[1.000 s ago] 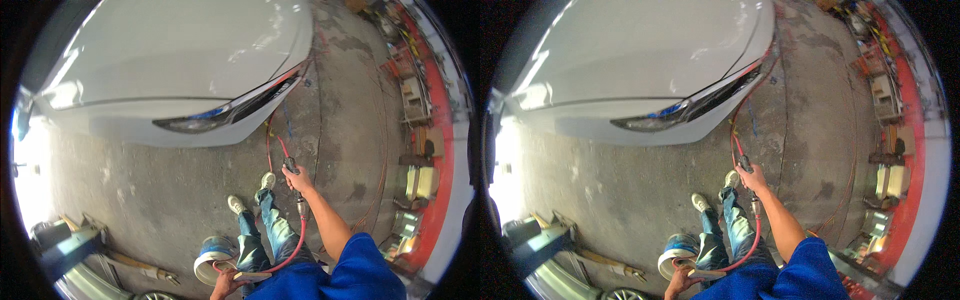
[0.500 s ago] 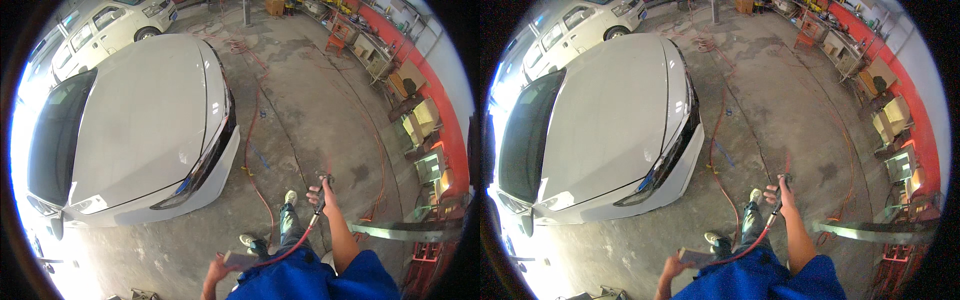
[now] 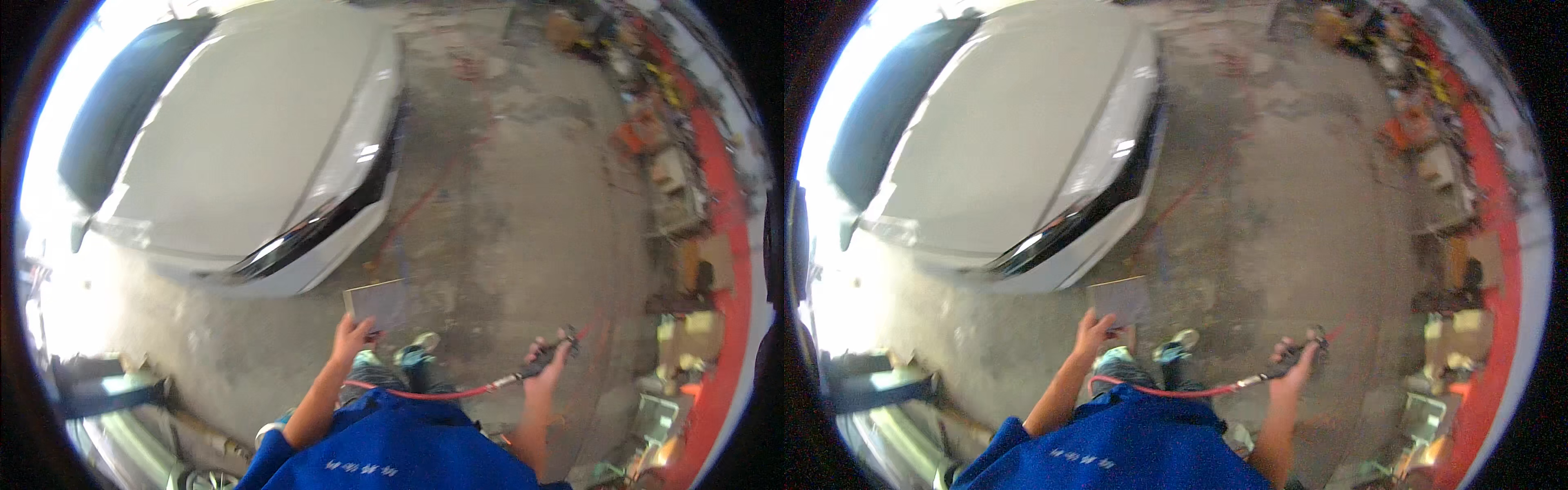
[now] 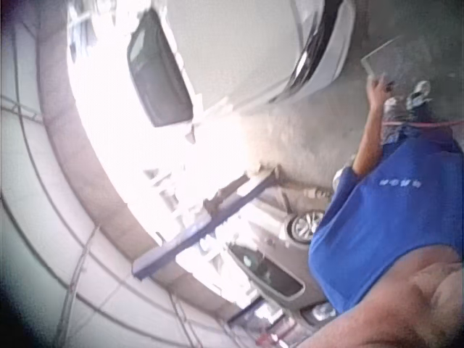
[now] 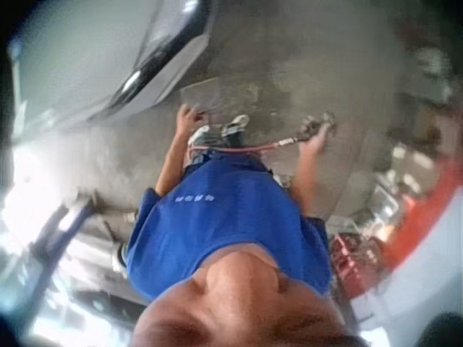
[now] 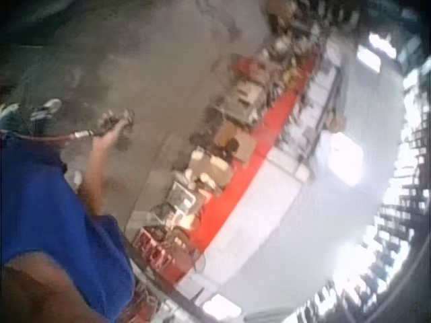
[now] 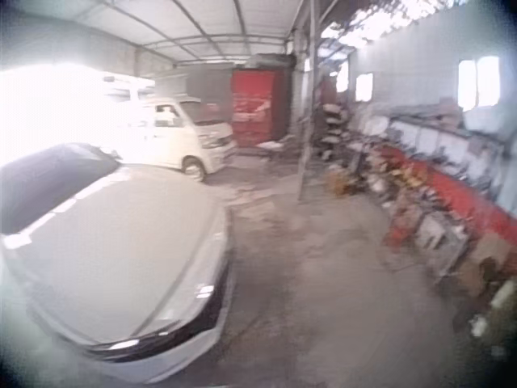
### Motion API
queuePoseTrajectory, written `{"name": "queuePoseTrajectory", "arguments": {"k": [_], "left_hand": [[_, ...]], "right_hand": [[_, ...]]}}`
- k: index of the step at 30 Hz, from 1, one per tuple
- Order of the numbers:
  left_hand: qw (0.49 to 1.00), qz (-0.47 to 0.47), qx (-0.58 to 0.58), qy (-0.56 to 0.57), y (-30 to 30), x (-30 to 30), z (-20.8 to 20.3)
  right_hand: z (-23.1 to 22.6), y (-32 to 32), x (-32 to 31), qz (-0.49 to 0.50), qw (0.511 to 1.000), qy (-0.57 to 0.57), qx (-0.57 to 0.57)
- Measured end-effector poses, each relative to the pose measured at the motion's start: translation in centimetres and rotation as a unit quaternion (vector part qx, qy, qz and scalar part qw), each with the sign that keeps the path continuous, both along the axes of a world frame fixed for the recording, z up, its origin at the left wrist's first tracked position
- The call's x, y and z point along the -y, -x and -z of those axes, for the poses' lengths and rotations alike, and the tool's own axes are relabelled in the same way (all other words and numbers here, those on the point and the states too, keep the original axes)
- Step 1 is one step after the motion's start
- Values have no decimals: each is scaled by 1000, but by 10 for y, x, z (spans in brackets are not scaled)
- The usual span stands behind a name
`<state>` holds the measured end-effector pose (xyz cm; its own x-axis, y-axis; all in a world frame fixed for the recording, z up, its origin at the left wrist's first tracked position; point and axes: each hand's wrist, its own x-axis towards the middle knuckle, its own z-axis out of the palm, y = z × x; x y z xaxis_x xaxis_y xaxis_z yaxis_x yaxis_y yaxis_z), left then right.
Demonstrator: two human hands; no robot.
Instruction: The person cleans the front wheel arch and bumper of a white car using a compressed air nozzle and a cloth. They then retrieve a sanding pad and sand the same area before using the air nozzle again to remove dust.
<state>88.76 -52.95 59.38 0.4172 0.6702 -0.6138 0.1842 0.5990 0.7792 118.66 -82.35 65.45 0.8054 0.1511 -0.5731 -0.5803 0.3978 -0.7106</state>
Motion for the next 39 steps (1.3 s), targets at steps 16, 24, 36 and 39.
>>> {"name": "queuePoseTrajectory", "arguments": {"k": [16,24,36,39], "left_hand": [[960,196,197,30,-398,90,13],[944,308,103,-65,-635,30,-21],[943,314,35,-109,-972,-76,22],[974,226,16,-28,-1067,-101,16]], "right_hand": [[-49,-257,-137,-345,900,-165,208],[-56,-483,-124,-304,885,44,349],[66,-800,-192,-277,876,246,308],[102,-899,-230,-279,940,122,152]]}}
